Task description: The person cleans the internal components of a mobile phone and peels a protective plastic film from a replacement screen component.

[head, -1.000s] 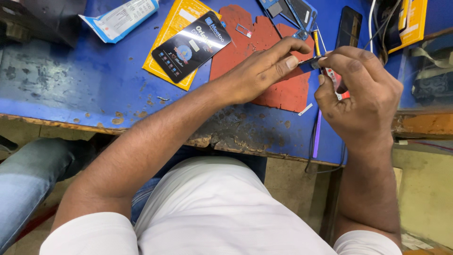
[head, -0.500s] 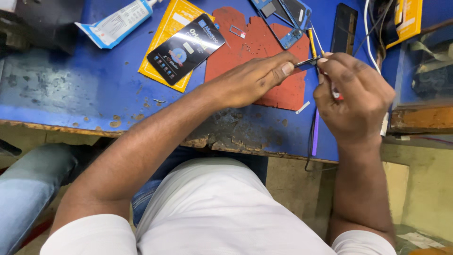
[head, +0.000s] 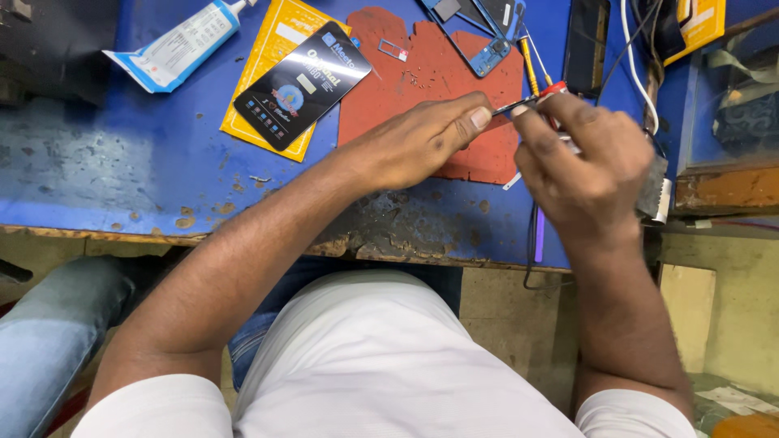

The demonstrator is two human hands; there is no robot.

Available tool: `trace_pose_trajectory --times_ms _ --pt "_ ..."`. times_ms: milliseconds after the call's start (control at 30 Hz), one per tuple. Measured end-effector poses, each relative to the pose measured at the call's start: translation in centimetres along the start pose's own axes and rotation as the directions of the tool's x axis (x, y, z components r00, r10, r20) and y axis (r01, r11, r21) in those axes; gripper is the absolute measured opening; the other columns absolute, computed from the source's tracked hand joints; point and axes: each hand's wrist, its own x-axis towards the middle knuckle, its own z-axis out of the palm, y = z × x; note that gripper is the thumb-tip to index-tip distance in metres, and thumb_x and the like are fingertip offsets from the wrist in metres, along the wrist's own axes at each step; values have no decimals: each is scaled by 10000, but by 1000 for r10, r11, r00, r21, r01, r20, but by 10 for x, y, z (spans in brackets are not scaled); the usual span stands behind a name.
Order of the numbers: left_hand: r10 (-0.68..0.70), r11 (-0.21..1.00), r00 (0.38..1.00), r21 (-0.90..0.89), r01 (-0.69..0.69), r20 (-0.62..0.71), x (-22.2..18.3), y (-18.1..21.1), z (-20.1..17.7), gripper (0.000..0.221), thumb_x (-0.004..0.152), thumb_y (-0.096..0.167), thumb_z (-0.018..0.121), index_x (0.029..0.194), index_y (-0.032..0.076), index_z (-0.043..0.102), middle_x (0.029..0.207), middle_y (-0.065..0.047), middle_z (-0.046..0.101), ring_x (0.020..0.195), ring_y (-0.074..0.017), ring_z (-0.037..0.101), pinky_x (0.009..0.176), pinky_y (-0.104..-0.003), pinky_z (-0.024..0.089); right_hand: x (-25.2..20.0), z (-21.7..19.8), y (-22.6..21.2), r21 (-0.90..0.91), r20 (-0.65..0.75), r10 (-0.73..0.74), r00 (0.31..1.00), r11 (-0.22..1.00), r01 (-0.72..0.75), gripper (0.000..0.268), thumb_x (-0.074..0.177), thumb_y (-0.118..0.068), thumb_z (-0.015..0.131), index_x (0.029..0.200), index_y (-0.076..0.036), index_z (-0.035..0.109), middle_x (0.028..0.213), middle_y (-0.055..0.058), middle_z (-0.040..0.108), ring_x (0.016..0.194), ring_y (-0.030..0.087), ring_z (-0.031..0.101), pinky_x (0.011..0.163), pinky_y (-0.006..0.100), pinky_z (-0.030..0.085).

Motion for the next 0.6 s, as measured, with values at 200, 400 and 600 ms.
trace_pose_trajectory --times_ms 200,400,600 --pt "9 999 1000 -32 -9 -12 -1 0 0 470 1087 491 293 1117 109 564 857 -62 611 830 -231 615 796 -406 498 -1 8 -11 -6 29 -41 999 999 41 247 934 -24 803 1153 -125 749 1048 48 683 756 167 588 638 331 396" --pt "-4 1000 1000 -22 3 -5 0 1 -1 475 1088 497 284 1092 103 550 831 -68 570 796 -236 585 769 -411 487 0 3 -4 -81 24 -73 997 994 74 224 900 -42 807 1095 -141 756 1021 41 667 713 177 555 625 332 400" --pt "-26 1000 1000 -14 26 -5 -1 3 -2 472 1092 500 285 1025 101 529 788 -65 538 751 -236 557 732 -412 473 2 2 3 -75 12 -59 998 995 60 257 909 -12 802 1135 -132 770 1053 43 676 705 164 544 629 324 406"
